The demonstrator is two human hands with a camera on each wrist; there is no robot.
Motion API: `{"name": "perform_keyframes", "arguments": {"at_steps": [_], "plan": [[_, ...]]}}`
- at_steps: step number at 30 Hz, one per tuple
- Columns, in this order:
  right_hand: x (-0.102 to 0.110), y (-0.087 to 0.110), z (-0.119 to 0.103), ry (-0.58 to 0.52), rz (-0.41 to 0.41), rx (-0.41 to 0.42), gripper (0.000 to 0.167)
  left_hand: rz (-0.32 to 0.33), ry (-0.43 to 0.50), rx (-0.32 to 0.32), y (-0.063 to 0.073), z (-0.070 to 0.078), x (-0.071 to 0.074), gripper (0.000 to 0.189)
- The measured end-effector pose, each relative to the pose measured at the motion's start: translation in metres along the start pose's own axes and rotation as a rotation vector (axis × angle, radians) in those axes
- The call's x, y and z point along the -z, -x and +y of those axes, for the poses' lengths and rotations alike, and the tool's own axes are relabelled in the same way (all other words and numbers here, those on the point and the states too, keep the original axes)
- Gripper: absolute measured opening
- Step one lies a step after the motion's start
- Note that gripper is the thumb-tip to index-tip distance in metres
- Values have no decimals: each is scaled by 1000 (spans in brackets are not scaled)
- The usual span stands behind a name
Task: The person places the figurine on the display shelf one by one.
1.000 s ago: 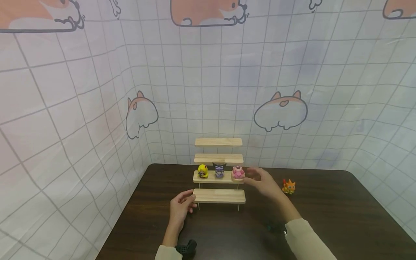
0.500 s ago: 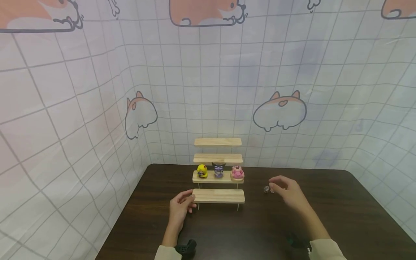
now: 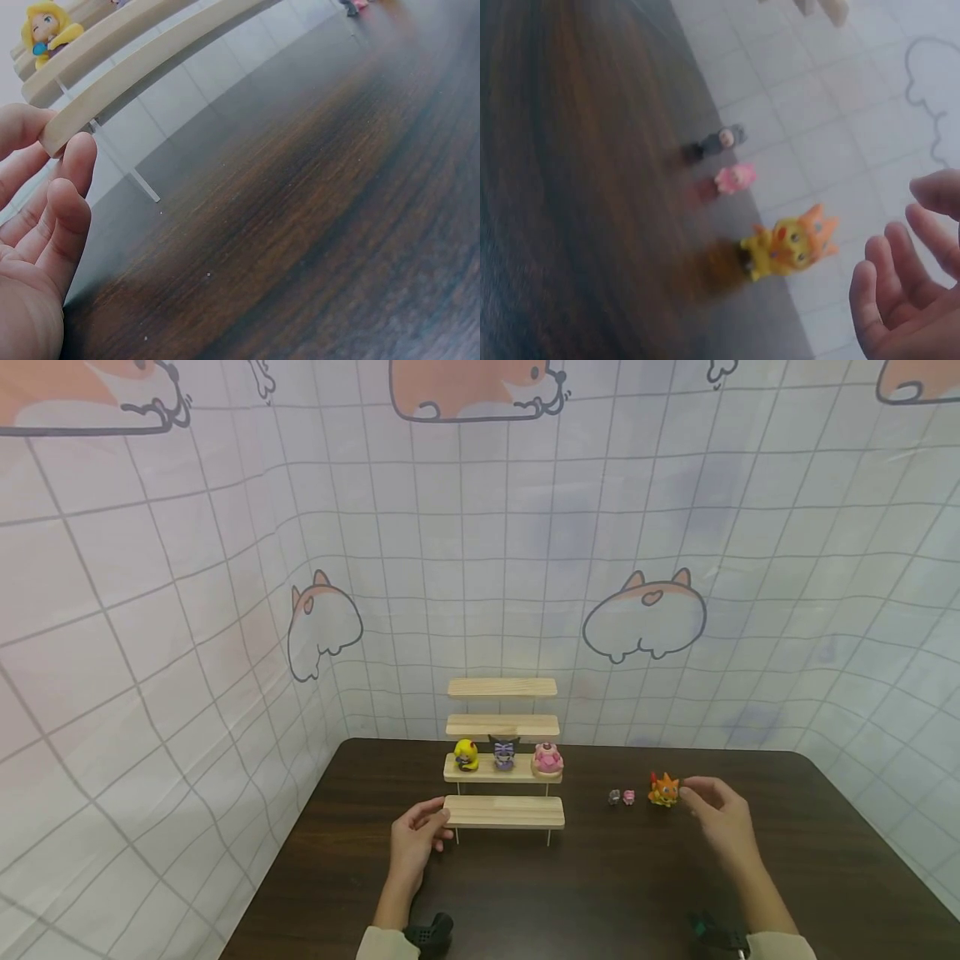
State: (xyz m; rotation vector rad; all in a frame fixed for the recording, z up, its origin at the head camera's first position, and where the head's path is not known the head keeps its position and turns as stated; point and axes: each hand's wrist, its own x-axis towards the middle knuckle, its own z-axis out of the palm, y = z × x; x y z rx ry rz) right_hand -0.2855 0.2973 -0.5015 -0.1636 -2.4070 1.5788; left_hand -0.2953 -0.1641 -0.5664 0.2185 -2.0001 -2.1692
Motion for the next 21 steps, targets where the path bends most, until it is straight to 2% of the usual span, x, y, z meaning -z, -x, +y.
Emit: {"name": "perform_keyframes", "arguments": {"at_steps": [3,5,12,16,21], "plan": [[1,-2,9,5,12,-45,50,0,-2,0,0,0,0,31],[2,-3,15,16,-8,-74,55,0,-2,-1,0,1,0,31],[3,-13,36,-11,-150,-145,78,0,8,-3,0,1,0,32],[3,-19,44,14,-216,-140,82,0,7,-5,0,0,0,32],[-1,-29,54,65,-241,-92,83,-3,5,-3,0,0,0,32]]}}
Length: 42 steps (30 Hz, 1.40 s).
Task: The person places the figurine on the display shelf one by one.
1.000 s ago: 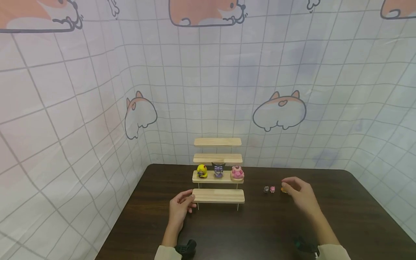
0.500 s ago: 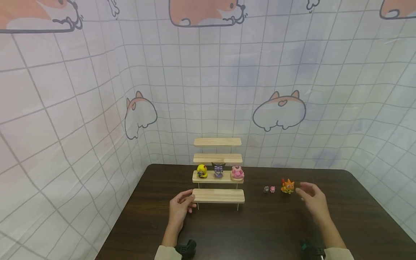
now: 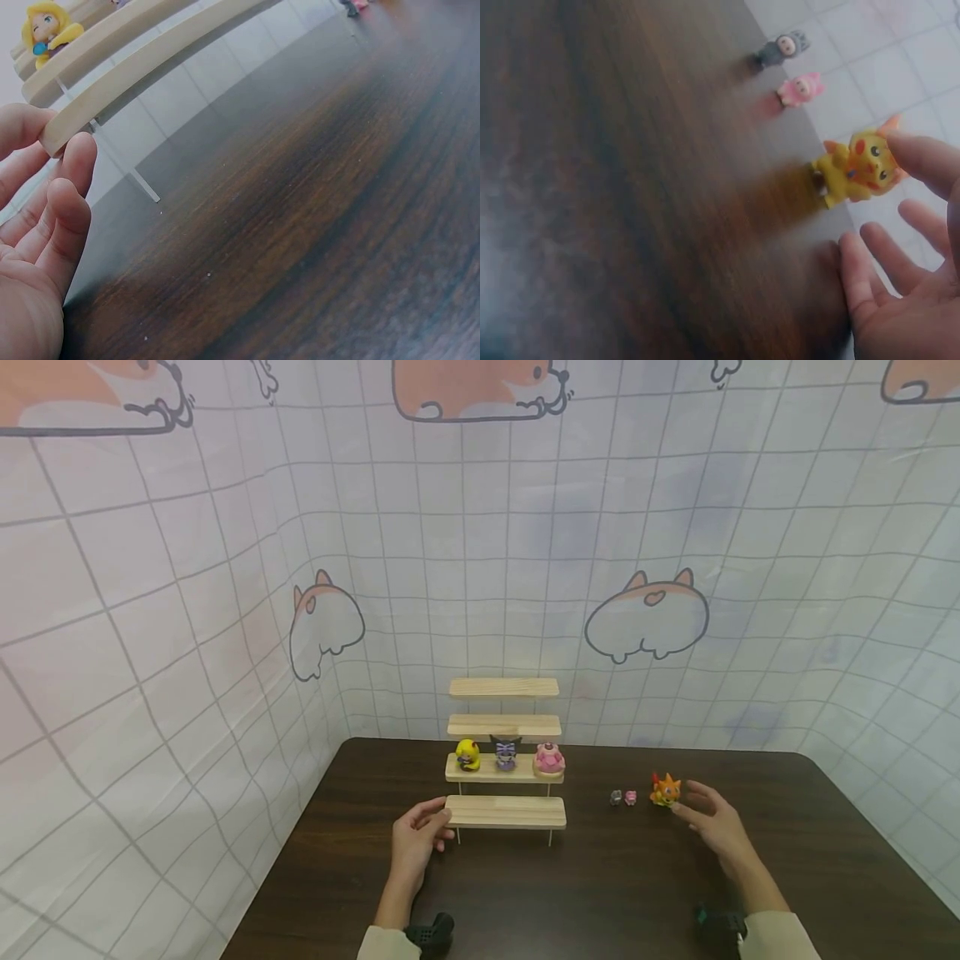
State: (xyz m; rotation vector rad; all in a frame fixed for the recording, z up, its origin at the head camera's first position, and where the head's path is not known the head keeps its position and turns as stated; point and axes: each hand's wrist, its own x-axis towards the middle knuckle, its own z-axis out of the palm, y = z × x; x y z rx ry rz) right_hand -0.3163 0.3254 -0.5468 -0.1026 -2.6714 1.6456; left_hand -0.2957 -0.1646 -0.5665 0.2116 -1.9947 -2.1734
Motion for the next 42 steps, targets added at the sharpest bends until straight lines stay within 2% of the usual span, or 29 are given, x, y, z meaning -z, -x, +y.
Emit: {"name": "perform_keyframes", "arguments": {"at_steps": [5,23,36,42], "plan": [[-3,-6,1,31,1,36,81,1,-6,4,-1,0,0,32],[-6,-21,2,62,-9,-18,78,-2,-4,14,0,-1,0,32],[-12,-18,1,-1,-14,-59,83,-16,10,-8,2,-1,1,33],[-18,-14,0,-3,40,-64,82,-15,14,-11,0,0,1,34]]}}
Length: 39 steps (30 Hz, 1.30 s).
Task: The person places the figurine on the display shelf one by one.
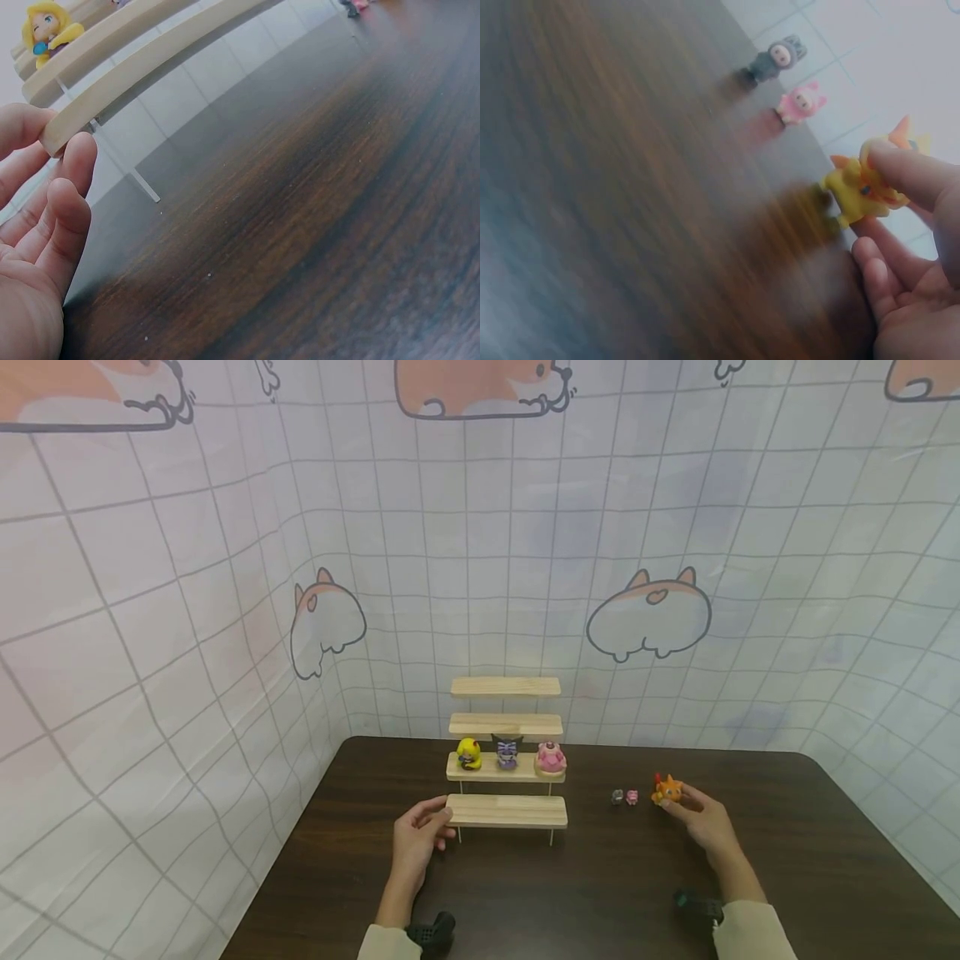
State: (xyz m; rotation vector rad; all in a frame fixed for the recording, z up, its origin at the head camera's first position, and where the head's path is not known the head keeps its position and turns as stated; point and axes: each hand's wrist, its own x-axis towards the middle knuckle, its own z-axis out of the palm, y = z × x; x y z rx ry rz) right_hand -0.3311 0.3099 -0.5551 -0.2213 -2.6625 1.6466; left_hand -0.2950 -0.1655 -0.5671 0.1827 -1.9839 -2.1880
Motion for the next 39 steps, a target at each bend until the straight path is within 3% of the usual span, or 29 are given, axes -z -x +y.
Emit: {"name": "perform_keyframes", "arguments": {"at_steps": [6,20,39], "plan": [[-5,8,-1,-43,41,-23,83,1,2,10,0,1,0,35],[-7,23,-4,-188,53,-76,85,1,-14,19,2,2,1,37],[-3,27,-21,-122,49,-1,87,1,-6,12,0,1,0,34]]}}
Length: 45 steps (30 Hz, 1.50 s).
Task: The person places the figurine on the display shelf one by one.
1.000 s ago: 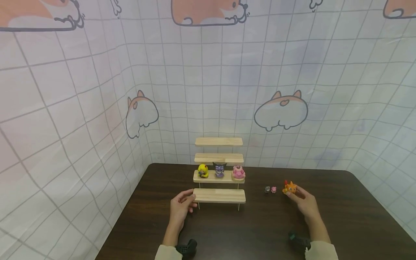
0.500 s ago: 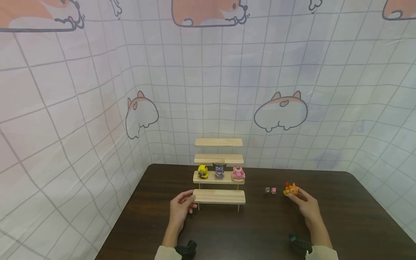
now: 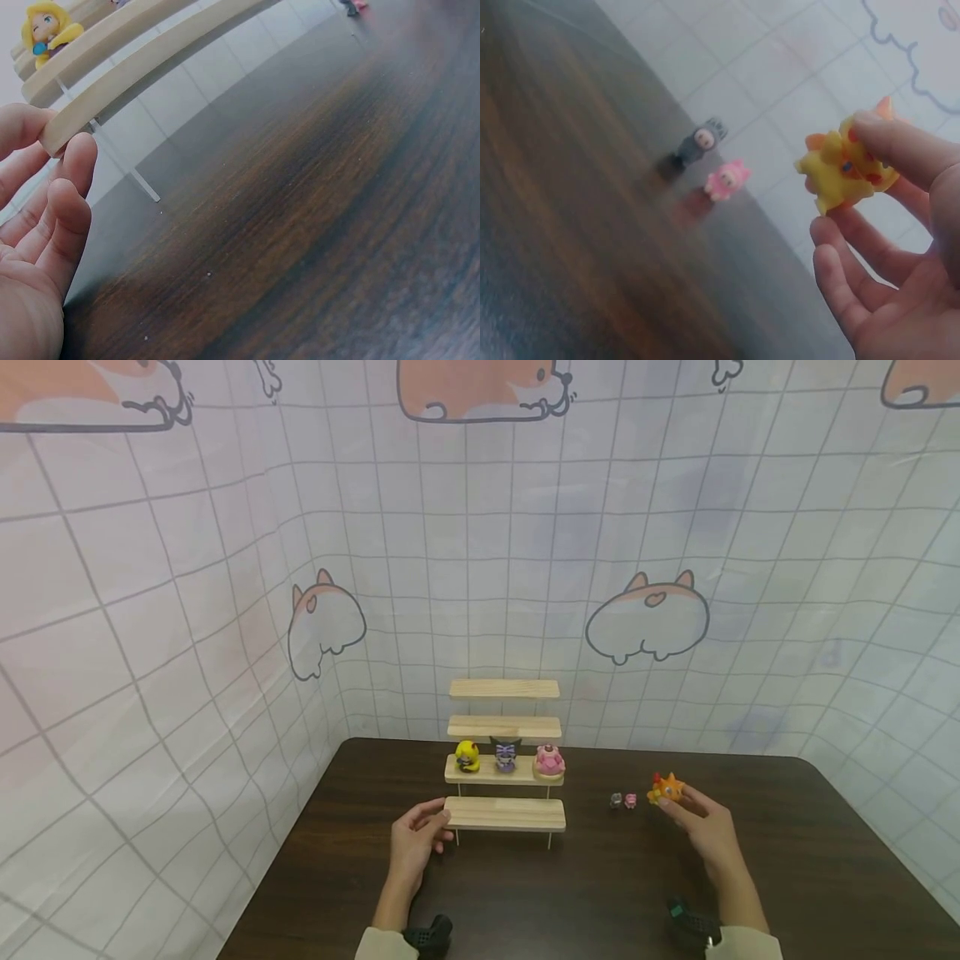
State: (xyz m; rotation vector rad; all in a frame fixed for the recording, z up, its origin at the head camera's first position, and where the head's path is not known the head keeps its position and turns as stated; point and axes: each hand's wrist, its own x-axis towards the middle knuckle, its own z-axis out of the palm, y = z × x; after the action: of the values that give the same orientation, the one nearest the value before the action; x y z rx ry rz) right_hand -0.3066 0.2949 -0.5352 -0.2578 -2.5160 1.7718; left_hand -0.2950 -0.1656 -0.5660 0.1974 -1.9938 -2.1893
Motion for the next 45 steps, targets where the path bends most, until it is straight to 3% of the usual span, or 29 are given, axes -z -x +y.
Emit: {"name": "perform_keyframes", "arguments": {"at_steps": [19,34,40,45], "plan": [[-1,20,-55,-24,-28,143,86,-2,-2,-18,0,-1,1,33],[-26,34,-82,78,-30,302,71,1,-8,-13,2,2,0,32],[-37,34,-88,121,-23,359,57,6,-12,-10,1,0,-1,33],[-46,35,-92,130,-41,374,52,7,-11,-11,1,0,-1,33]]}}
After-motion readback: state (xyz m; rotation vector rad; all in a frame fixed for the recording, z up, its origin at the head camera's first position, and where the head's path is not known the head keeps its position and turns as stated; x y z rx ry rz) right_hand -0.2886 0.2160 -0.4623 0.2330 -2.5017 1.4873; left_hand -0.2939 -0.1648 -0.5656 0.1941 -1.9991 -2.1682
